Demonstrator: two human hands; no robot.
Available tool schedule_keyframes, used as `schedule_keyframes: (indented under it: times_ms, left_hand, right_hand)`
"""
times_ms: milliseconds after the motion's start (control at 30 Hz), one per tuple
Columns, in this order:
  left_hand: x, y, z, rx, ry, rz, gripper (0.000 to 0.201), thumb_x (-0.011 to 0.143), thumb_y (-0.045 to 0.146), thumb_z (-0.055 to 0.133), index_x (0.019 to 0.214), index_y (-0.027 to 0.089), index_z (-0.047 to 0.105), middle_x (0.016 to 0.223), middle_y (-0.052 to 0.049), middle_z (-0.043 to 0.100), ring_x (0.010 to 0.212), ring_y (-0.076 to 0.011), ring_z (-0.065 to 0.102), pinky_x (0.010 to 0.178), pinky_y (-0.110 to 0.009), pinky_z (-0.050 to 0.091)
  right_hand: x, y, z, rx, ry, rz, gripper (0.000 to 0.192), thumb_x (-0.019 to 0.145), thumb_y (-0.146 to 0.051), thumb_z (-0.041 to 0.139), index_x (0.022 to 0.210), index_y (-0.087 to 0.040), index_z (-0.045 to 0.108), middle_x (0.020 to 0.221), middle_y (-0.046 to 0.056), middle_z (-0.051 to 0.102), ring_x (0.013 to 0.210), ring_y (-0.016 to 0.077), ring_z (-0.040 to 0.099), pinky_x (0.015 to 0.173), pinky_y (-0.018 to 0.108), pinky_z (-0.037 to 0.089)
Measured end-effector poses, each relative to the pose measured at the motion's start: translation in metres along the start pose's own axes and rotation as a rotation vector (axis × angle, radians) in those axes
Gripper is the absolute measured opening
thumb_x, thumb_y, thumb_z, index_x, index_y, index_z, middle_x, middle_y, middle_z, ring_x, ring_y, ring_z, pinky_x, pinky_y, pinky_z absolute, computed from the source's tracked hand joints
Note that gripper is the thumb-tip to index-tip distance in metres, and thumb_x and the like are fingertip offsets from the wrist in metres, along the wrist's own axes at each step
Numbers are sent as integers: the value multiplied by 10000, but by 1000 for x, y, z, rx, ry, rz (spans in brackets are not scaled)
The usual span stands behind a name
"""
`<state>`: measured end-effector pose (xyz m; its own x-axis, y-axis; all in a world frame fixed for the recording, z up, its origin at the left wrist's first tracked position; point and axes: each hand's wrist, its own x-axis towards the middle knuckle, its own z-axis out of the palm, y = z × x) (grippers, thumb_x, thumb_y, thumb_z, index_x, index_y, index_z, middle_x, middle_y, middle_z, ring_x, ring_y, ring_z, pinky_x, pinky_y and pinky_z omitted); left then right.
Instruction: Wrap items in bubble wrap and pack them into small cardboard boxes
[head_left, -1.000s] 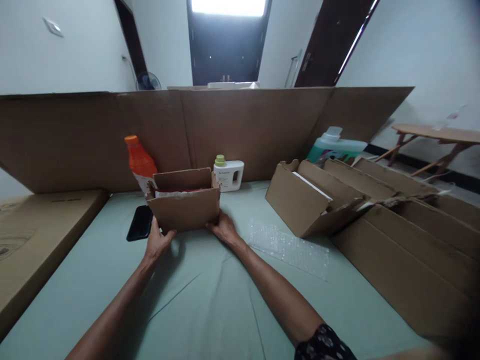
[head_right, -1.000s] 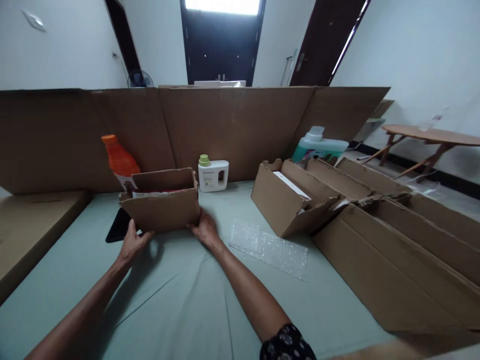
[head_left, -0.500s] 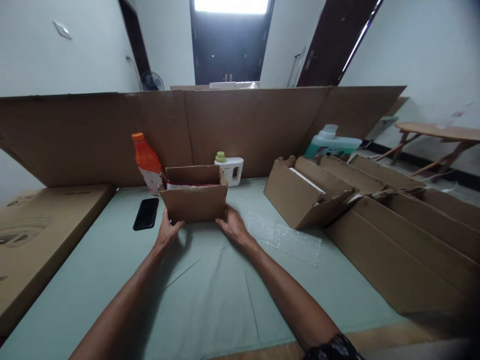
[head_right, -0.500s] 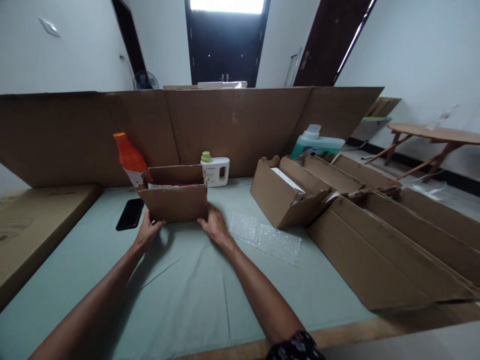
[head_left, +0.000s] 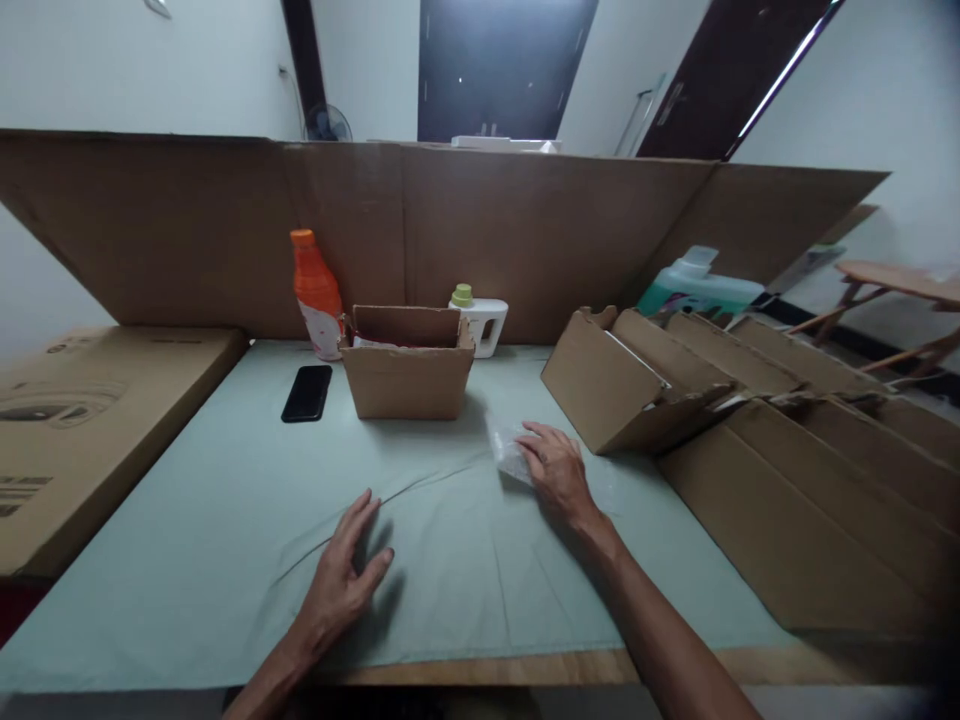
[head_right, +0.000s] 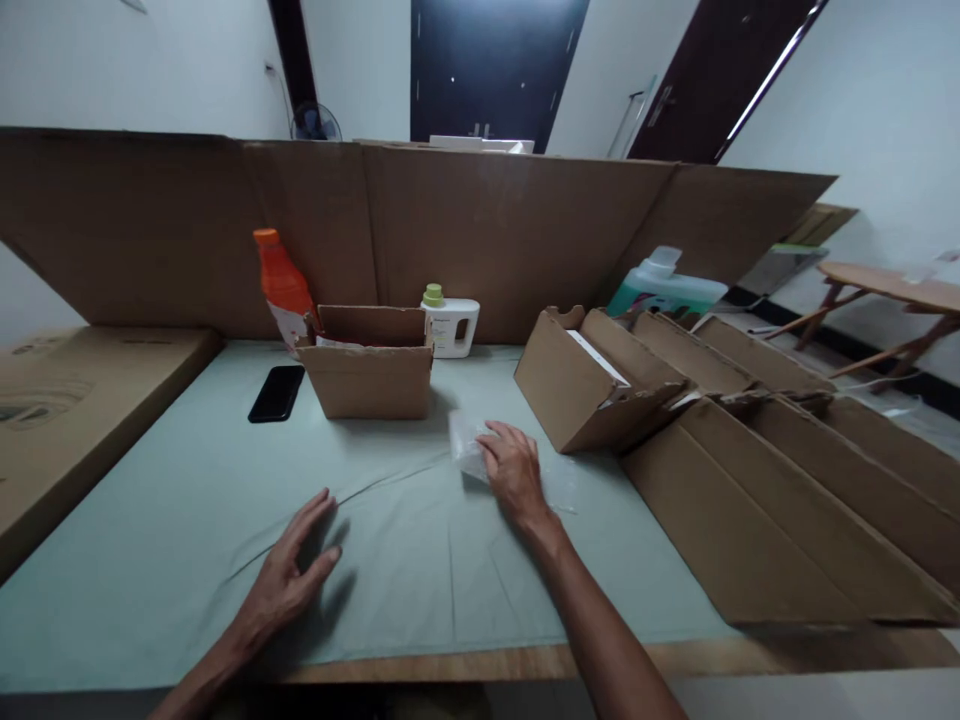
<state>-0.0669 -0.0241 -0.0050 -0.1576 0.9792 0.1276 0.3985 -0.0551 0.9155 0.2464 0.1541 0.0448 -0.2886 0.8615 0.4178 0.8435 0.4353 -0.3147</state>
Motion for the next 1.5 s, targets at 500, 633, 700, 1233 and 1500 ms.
schedule_keyframes:
  times_ms: [500,633,700,1233,1500]
  left_hand:
    - [27,-6,-50,194,53,-60,654,747,358,682,1367,181,570,1179,-144,707,1091,-327,651,1001,-544,493]
    - [18,-4,-43,283,73,75,477,758,220,577,1224,203,679,932,-101,720,915,-304,641,886,-531,533]
    - [6,3,-41,300,116,186,462,798,174,546,1236,242,673,970,-94,718,971,-300,635,916,-523,527]
    - [134,27,-60,-164,153,-79,768,776,421,709,1472,237,441,1515,-171,460,1324,-373,515,1077,-571,436]
    - [211,7,8,-224,195,77,865,751,249,636,1520,174,246,1503,-177,441,1412,-316,429,1170,-496,361]
  right_hand:
    - [-23,-67,36,122,-217,-36,369,915,-359,596,1209,-156,688,1334,212,647,1241,382,569,997,574,443]
    - [-8,-79,54,108,-220,-100,169,906,-241,596,1002,-175,719,1292,178,676,1253,350,554,1014,526,417]
    - [1,-90,56,117,-209,-142,141,908,-184,582,954,-200,714,1276,133,694,1254,309,555,1042,489,391]
    - [75,-34,76,360,-39,108,538,832,-448,614,1283,-157,591,1208,154,719,1077,307,684,873,433,542]
    - [101,-34,109,507,4,187,426,832,-450,575,1143,-163,619,1002,129,761,836,285,718,702,391,578]
